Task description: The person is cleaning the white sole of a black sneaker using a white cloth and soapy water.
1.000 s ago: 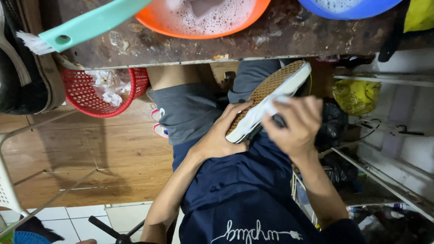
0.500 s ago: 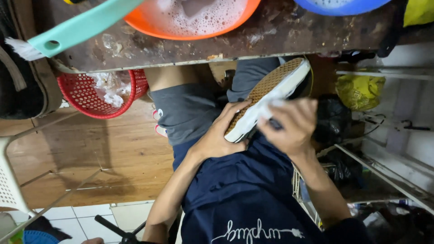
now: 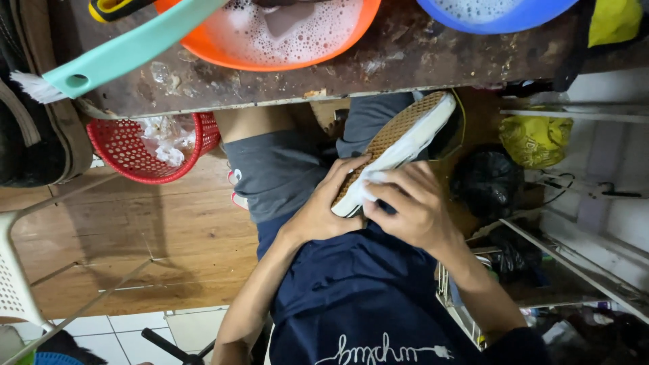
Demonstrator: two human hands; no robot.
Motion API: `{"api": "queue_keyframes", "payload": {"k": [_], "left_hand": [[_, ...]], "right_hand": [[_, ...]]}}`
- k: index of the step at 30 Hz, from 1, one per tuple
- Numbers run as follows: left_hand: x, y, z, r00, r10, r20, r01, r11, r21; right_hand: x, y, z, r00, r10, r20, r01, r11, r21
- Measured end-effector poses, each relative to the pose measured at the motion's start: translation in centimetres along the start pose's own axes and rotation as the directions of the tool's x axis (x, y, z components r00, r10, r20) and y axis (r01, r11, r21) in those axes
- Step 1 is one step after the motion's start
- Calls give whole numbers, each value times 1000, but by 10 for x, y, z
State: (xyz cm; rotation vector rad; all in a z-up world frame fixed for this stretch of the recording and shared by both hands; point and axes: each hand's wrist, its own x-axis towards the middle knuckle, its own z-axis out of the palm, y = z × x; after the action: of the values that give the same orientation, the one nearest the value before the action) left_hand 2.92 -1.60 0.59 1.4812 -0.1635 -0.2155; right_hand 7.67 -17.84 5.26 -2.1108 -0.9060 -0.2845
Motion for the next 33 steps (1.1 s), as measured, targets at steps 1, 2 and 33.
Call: {"api": "queue_keyframes", "payload": {"k": [1,2,33], "left_hand": [[0,-2,0,1000,-1,0,1,1000,1],[-1,-5,1,1000,3,-4,-3,1000,-3],[-6,4,-5,994,-108,-18,106,989,-99]], "right_hand": [[0,9,-4,1000,1,0,-1,1000,1],[-1,17,-7,999,1,-36,-5,992,-122],[-1,73,-34,892,269,-363,-243,963,115]]}}
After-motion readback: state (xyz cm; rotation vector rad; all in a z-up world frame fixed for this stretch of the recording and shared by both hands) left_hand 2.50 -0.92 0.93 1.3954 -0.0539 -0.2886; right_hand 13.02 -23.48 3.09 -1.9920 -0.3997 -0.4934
